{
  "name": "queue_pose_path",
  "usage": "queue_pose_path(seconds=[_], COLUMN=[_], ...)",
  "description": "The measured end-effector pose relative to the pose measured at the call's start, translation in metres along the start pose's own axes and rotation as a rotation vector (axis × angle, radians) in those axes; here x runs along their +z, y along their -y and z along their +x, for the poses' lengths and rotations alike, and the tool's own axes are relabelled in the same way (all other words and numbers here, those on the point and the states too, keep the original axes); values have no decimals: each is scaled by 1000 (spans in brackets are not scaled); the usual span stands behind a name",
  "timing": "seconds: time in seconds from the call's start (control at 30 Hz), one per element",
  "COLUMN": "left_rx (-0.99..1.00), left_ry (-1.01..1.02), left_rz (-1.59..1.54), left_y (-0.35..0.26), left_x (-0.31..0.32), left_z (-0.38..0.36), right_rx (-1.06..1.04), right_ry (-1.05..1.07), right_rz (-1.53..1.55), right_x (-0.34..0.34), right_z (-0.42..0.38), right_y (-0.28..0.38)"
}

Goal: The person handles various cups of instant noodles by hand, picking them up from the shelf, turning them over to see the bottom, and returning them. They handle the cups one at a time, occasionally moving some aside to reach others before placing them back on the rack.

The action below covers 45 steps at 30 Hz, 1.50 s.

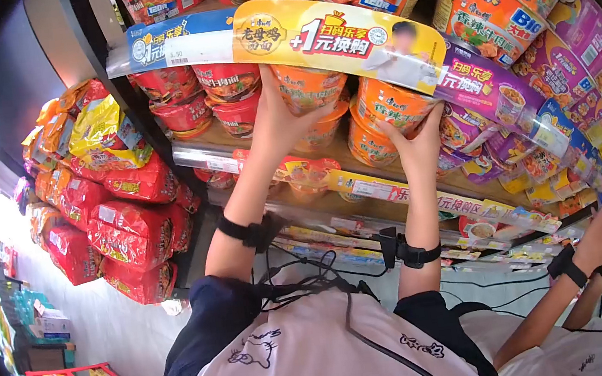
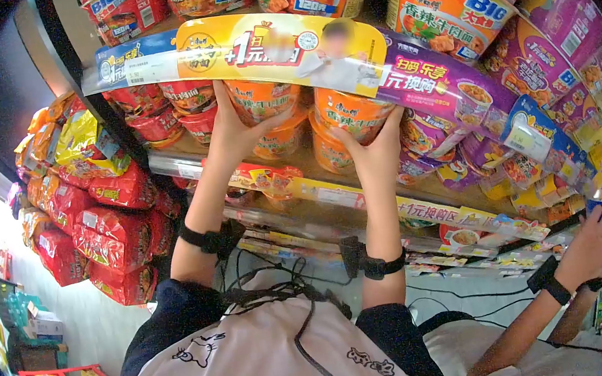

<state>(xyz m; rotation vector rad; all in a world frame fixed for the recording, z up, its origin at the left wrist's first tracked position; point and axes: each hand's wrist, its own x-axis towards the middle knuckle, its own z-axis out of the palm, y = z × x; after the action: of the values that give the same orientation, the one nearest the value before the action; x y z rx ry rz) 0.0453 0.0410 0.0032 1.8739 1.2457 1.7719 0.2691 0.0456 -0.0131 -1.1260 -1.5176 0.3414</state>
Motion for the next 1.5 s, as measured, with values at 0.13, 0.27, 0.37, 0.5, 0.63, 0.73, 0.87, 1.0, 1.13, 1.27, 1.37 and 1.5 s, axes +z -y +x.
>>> queue_pose_path(seconds=[0.13,0.27,0.37,0.5,0.63,0.73,0.87,1.0,1.13,1.27,1.37,1.5], left_rx=[-142,-100,-142,-167,-232,-202,129,466,542,474,418,260], left_ry=[-27,-189,-132,-60,-18,18,90,233,217,196,173,128], left_rz=[-5,-253,-237,-412,-545,-482,-509,-311,-189,-217,-243,-301], left_y=[12,3,-23,-62,-91,-95,-92,-86,-86,-87,-85,-89], left_x=[3,2,-22,-57,-58,-45,-43,-31,-31,-33,-33,-35], left_z=[2,-17,-44,-86,-103,-112,-119,-108,-94,-94,-100,-109], right_rx=[-29,-62,-108,-131,-287,-220,133,247,287,318,332,352], right_ry=[-28,-68,-146,-49,407,438,421,363,310,274,254,245], right_rz=[-34,-63,-100,27,116,230,564,742,822,861,885,912], right_x=[2,6,6,-21,-57,-57,-72,-75,-69,-67,-64,-58], right_z=[2,-2,-11,-34,-54,-57,-65,-85,-100,-107,-108,-105], right_y=[-3,-6,-10,17,89,87,67,63,61,59,57,54])
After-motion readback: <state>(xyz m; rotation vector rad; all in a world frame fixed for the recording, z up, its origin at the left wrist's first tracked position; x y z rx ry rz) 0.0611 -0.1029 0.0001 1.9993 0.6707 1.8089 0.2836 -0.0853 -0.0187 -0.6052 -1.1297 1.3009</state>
